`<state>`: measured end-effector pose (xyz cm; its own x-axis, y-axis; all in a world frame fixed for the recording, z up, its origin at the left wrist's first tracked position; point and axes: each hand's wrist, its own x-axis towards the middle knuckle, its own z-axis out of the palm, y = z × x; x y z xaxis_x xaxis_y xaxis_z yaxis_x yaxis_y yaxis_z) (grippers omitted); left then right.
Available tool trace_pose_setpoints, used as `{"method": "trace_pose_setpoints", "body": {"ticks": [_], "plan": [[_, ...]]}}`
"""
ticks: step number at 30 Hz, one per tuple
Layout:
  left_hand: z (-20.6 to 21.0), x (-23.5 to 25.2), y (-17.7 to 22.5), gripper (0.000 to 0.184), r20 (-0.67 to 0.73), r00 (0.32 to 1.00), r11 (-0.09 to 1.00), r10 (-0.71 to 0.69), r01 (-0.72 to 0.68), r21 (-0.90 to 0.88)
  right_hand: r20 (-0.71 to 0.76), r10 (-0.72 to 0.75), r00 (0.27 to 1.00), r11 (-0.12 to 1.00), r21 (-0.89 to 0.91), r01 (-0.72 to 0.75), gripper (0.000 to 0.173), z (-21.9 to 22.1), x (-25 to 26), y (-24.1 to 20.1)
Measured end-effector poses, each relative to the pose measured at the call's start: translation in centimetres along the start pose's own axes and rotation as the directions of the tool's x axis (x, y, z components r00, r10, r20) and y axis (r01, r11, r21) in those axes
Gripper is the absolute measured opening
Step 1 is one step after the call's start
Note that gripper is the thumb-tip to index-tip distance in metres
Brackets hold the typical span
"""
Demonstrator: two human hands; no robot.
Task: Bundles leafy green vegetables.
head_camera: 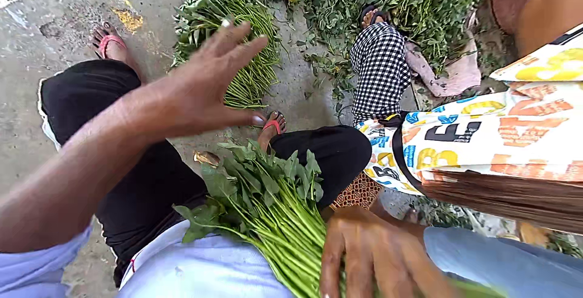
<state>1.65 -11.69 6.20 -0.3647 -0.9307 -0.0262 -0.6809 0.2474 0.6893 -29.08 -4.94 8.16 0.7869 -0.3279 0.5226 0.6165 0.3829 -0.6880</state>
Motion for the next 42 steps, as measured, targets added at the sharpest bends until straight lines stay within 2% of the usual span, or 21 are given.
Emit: {"method": "trace_pose_setpoints", "body": {"ticks": [2, 3, 5, 7, 8, 10, 14, 16, 18, 20, 21, 23, 25, 27, 28, 29, 31, 33, 35, 38, 42], "plan": [[1.2, -0.8, 3.9, 0.114, -0.057, 0.984, 0.920, 0.171, -0.180, -0.347, -0.174, -0.346, 0.922, 0.938, -0.056, 0.341, 0.027, -1.7, -0.6, 2.6], [2.0, -1.0, 5.5, 0.122, -0.062, 0.962, 0.843, 0.268, -0.265, -0.468, -0.242, -0.414, 0.877, 0.910, -0.108, 0.400, 0.030, -2.9, -0.6, 3.6], [3.9, -0.7, 7.4, 0.133, -0.049, 0.920, 0.748, 0.389, -0.346, -0.566, -0.527, -0.317, 0.788, 0.947, -0.132, 0.292, 0.023, -4.0, 0.0, 3.9], [5.8, 0.3, 8.1, 0.139, -0.014, 0.934, 0.771, 0.358, -0.304, -0.559, -0.844, -0.024, 0.535, 0.998, 0.011, 0.063, 0.017, -4.6, 0.0, 3.2], [6.5, 0.9, 8.1, 0.140, 0.008, 0.954, 0.789, 0.301, -0.245, -0.563, -0.840, -0.012, 0.543, 0.997, 0.034, 0.075, 0.025, -5.6, -1.2, 3.9], [7.4, 2.1, 7.7, 0.145, 0.028, 0.981, 0.821, 0.190, -0.143, -0.552, -0.707, -0.143, 0.693, 0.980, -0.006, 0.197, 0.028, -8.2, -3.7, 6.5], [8.0, 3.0, 6.2, 0.148, 0.031, 0.995, 0.850, 0.095, -0.065, -0.523, -0.704, -0.189, 0.685, 0.961, 0.011, 0.276, 0.027, -9.7, -3.1, 7.8], [8.4, 3.4, 5.1, 0.151, 0.083, 0.995, 0.769, 0.061, 0.006, -0.639, -0.707, -0.191, 0.681, 0.963, 0.000, 0.270, 0.028, -9.9, -2.5, 7.8], [9.5, 3.2, 4.0, 0.147, 0.115, 0.993, 0.550, 0.032, 0.078, -0.831, -0.760, -0.151, 0.632, 0.984, -0.057, 0.167, 0.029, -9.1, -1.4, 7.4], [10.6, 2.0, 3.0, 0.126, 0.111, 0.994, 0.375, -0.019, 0.110, -0.921, -0.827, -0.124, 0.549, 0.980, -0.190, -0.065, 0.040, -8.6, 0.3, 6.5], [11.0, 1.3, 2.9, 0.104, 0.094, 0.994, 0.304, -0.054, 0.106, -0.947, -0.826, -0.133, 0.547, 0.945, -0.273, -0.182, 0.047, -8.6, 1.3, 6.0], [11.0, 0.0, 2.7, 0.060, 0.089, 0.993, 0.232, -0.080, 0.106, -0.967, -0.753, -0.125, 0.646, 0.816, -0.448, -0.365, 0.056, -9.2, 2.9, 4.8], [10.9, -0.9, 2.0, 0.040, 0.079, 0.996, 0.248, -0.045, 0.087, -0.965, -0.658, 0.003, 0.753, 0.614, -0.593, -0.521, 0.068, -10.2, 4.0, 3.4], [10.7, -1.3, 1.1, 0.037, 0.045, 0.999, 0.270, 0.018, 0.038, -0.962, -0.583, 0.180, 0.792, 0.377, -0.703, -0.604, 0.087, -11.3, 5.3, 2.0], [10.5, -1.3, 0.7, 0.037, 0.012, 0.999, 0.277, 0.043, -0.001, -0.961, -0.552, 0.233, 0.801, 0.323, -0.733, -0.599, 0.091, -11.6, 6.1, 1.7], [10.4, -1.4, 0.4, 0.037, -0.036, 0.998, 0.277, 0.053, -0.049, -0.960, -0.526, 0.254, 0.812, 0.319, -0.747, -0.584, 0.090, -11.7, 7.0, 1.7], [10.2, -1.5, 0.1, 0.037, -0.146, 0.989, 0.258, -0.012, -0.138, -0.956, -0.509, 0.237, 0.827, 0.447, -0.699, -0.558, 0.077, -11.5, 8.8, 2.4], [10.1, -1.4, -0.5, 0.039, -0.221, 0.970, 0.216, -0.104, -0.195, -0.957, -0.563, 0.234, 0.792, 0.616, -0.545, -0.569, 0.067, -10.6, 10.6, 3.0], [10.1, -1.2, -1.5, 0.044, -0.267, 0.948, 0.170, -0.175, -0.238, -0.956, -0.610, 0.234, 0.757, 0.641, -0.489, -0.592, 0.069, -10.2, 12.0, 3.3], [9.7, -1.5, -2.9, 0.051, -0.309, 0.908, 0.101, -0.282, -0.292, -0.951, -0.615, 0.293, 0.732, 0.582, -0.493, -0.647, 0.082, -10.9, 12.0, 3.5], [8.8, -1.5, -5.3, 0.057, -0.342, 0.849, 0.052, -0.403, -0.352, -0.934, -0.601, 0.444, 0.664, 0.314, -0.590, -0.744, 0.099, -12.4, 9.2, 5.0]]}}
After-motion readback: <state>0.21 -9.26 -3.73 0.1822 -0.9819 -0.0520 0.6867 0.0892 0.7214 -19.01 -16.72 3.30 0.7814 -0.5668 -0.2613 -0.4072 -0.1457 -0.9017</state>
